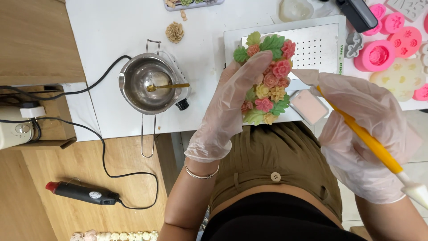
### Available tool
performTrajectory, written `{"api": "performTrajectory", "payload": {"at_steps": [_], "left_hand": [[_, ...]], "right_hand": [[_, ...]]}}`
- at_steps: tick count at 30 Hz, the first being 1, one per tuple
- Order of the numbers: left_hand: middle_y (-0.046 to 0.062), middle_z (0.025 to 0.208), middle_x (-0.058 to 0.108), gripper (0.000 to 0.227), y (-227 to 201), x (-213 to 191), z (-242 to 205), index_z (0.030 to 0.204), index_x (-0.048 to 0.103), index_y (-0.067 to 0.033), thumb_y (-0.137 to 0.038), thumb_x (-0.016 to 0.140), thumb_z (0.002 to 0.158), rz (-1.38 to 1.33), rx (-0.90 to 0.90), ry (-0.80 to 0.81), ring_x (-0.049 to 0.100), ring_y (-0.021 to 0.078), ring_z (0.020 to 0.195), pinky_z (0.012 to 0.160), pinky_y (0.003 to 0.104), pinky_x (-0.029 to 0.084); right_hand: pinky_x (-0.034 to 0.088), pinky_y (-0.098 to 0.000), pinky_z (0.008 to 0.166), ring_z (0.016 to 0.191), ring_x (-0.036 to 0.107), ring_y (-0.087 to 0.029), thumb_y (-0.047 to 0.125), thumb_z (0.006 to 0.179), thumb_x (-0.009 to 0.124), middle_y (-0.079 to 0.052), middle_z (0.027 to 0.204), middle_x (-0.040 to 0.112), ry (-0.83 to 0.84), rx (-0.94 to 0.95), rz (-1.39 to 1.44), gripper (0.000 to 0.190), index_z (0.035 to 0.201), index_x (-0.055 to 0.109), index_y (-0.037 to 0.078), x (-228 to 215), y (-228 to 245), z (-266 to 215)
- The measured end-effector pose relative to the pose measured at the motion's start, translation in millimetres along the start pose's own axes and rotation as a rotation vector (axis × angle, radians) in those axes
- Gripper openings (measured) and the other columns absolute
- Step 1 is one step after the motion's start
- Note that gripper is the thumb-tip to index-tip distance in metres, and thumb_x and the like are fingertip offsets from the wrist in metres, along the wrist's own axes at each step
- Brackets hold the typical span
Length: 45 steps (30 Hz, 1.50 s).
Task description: The recorder uses molds and wax to create decorative floral soaps.
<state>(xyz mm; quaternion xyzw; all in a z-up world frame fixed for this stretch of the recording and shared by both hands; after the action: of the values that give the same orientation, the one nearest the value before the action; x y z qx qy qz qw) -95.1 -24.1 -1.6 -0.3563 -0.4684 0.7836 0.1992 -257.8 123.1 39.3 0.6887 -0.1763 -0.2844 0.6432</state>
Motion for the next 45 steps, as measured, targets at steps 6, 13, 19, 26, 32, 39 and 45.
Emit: {"api": "performTrajectory", "payload": {"at_steps": [6,13,19,26,32,39,45], "left_hand": [[0.002,0.154,0.054,0.065,-2.9,0.4,0.1,0.153,0.041,-0.018,-0.004,0.074,0.1,0.027,-0.024,0.007,0.054,0.0265,0.139,0.125,0.033,0.046],[0.003,0.153,0.055,0.048,1.2,0.3,2.0,0.15,0.044,-0.0133,-0.009,0.064,0.108,0.048,-0.02,0.014,0.054,0.0277,0.141,0.124,0.033,0.045],[0.004,0.154,0.054,0.047,-1.2,-2.2,1.9,0.151,0.043,-0.0134,-0.002,0.061,0.109,0.006,-0.053,0.012,0.054,0.0273,0.142,0.125,0.033,0.046],[0.009,0.144,0.055,0.039,2.3,0.5,9.2,0.155,0.045,-0.0141,-0.009,0.056,0.118,-0.41,-0.137,0.013,0.066,0.0198,0.127,0.111,0.029,0.053],[0.028,0.135,0.065,0.061,6.1,27.6,28.6,0.149,0.05,0.007,-0.035,0.061,0.107,-1.459,-0.762,-0.051,0.067,0.0316,0.118,0.106,0.042,0.055],[0.023,0.131,0.064,0.052,20.1,53.6,27.3,0.144,0.05,0.0064,-0.032,0.06,0.109,-1.73,-0.838,-0.004,0.064,0.0305,0.121,0.116,0.043,0.05],[0.03,0.133,0.065,0.058,11.0,45.8,31.6,0.142,0.054,0.0064,-0.038,0.063,0.106,-1.601,-0.753,0.011,0.068,0.0339,0.123,0.115,0.044,0.052]], "right_hand": [[0.051,-0.0267,0.097,0.112,0.069,-0.021,-0.001,0.106,0.067,-0.019,0.126,0.067,0.068,-0.292,-0.488,0.023,0.129,0.063,-0.001,9.0,19.1,-7.1],[0.051,-0.0258,0.098,0.113,0.066,-0.021,0.0,0.117,0.062,-0.015,0.133,0.067,0.067,-0.344,-0.514,0.013,0.13,0.059,0.0,6.8,13.9,-10.4],[0.051,-0.0312,0.109,0.113,0.067,-0.018,0.032,0.11,0.059,-0.017,0.122,0.065,-0.054,0.037,0.27,0.04,0.131,0.059,-0.002,-30.2,-59.9,-9.9],[0.057,-0.0387,0.094,0.095,0.07,-0.027,0.027,0.118,0.06,-0.023,0.109,0.066,-0.117,-0.073,0.089,0.033,0.118,0.054,-0.006,-12.7,1.6,-7.0],[0.062,-0.0381,0.099,0.099,0.073,-0.029,0.022,0.118,0.062,-0.02,0.113,0.068,-0.142,-0.314,-0.06,0.027,0.119,0.056,-0.004,-6.6,5.9,-1.8],[0.055,-0.0352,0.094,0.108,0.072,-0.032,0.001,0.108,0.059,-0.025,0.122,0.07,-0.065,-0.464,-0.363,0.016,0.122,0.061,-0.004,3.2,3.4,-11.7],[0.059,-0.0358,0.093,0.105,0.073,-0.031,0.002,0.106,0.059,-0.026,0.12,0.07,-0.089,-0.465,-0.37,0.016,0.122,0.061,-0.002,-17.6,4.0,-9.9]]}}
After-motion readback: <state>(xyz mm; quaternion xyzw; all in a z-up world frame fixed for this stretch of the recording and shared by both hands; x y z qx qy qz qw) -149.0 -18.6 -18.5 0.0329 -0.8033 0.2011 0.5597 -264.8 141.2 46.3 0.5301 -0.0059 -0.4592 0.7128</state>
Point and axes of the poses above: each hand's wrist, its own z-axis towards the middle knuckle, its own x-axis out of the palm, y = z × x, the point moved 7 cm from there along z, towards the middle knuckle
